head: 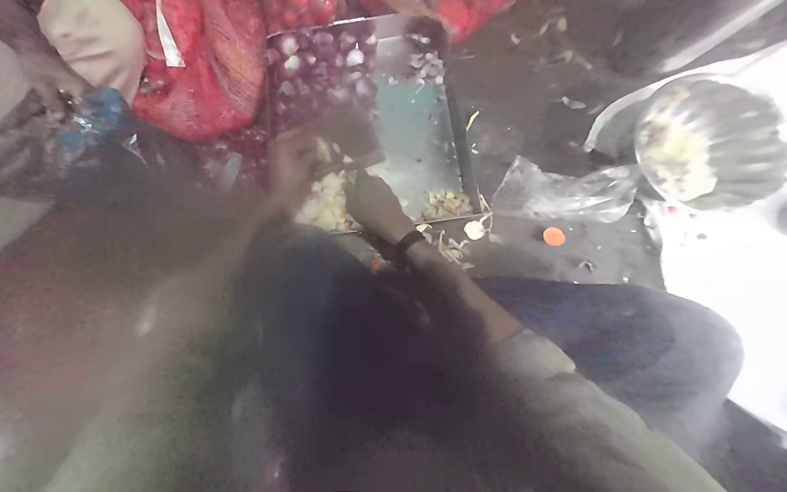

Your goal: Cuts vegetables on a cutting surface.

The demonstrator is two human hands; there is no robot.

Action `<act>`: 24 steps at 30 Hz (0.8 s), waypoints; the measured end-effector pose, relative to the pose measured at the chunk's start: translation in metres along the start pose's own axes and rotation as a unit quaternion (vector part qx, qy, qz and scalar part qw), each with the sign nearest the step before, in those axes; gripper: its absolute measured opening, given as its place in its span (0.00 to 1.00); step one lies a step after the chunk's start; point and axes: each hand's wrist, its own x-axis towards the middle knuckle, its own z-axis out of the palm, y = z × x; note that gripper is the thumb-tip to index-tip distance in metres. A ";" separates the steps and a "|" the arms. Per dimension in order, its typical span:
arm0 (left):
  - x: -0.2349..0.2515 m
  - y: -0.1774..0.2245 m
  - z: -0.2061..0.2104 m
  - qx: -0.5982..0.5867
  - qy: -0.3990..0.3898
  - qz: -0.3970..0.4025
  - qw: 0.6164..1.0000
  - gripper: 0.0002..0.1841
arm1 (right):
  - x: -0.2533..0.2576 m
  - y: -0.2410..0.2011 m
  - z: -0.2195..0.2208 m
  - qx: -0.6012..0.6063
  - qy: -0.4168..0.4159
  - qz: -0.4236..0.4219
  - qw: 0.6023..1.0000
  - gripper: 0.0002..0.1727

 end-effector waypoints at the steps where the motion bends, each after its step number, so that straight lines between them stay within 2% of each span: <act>1: -0.001 0.000 0.000 0.000 -0.001 -0.005 1.000 0.11 | -0.004 0.000 -0.001 -0.008 0.003 -0.017 1.000 0.21; 4: -0.003 -0.003 0.001 0.008 0.001 -0.003 1.000 0.13 | -0.009 -0.009 -0.009 -0.023 -0.005 -0.031 0.999 0.19; 8: -0.004 -0.010 0.004 0.010 0.016 0.016 1.000 0.13 | 0.041 -0.021 0.005 0.004 -0.021 0.026 0.999 0.24; 12: -0.003 -0.013 0.008 -0.010 0.022 0.023 0.999 0.13 | 0.055 -0.020 0.013 0.005 -0.024 0.017 1.000 0.23; 15: -0.002 -0.009 0.005 0.002 0.014 0.021 1.000 0.13 | 0.089 -0.030 0.019 -0.065 -0.073 0.034 0.995 0.22; 17: -0.002 -0.007 0.004 0.007 0.013 0.022 1.000 0.13 | 0.099 -0.046 0.009 -0.072 -0.143 0.079 0.984 0.23; 19: -0.001 -0.010 0.005 0.014 0.016 0.028 0.999 0.13 | 0.121 -0.028 0.029 -0.055 -0.073 0.005 0.996 0.24; 21: -0.004 -0.015 0.008 0.011 0.025 0.042 0.999 0.14 | 0.137 -0.025 0.033 -0.038 -0.076 0.020 0.996 0.24; 23: -0.006 -0.007 0.007 0.012 0.017 0.016 1.000 0.14 | 0.140 -0.028 0.031 -0.022 -0.086 0.045 0.995 0.24; 24: -0.005 -0.002 0.007 0.015 0.015 0.004 1.000 0.14 | 0.137 -0.026 0.030 -0.025 -0.074 0.022 0.997 0.24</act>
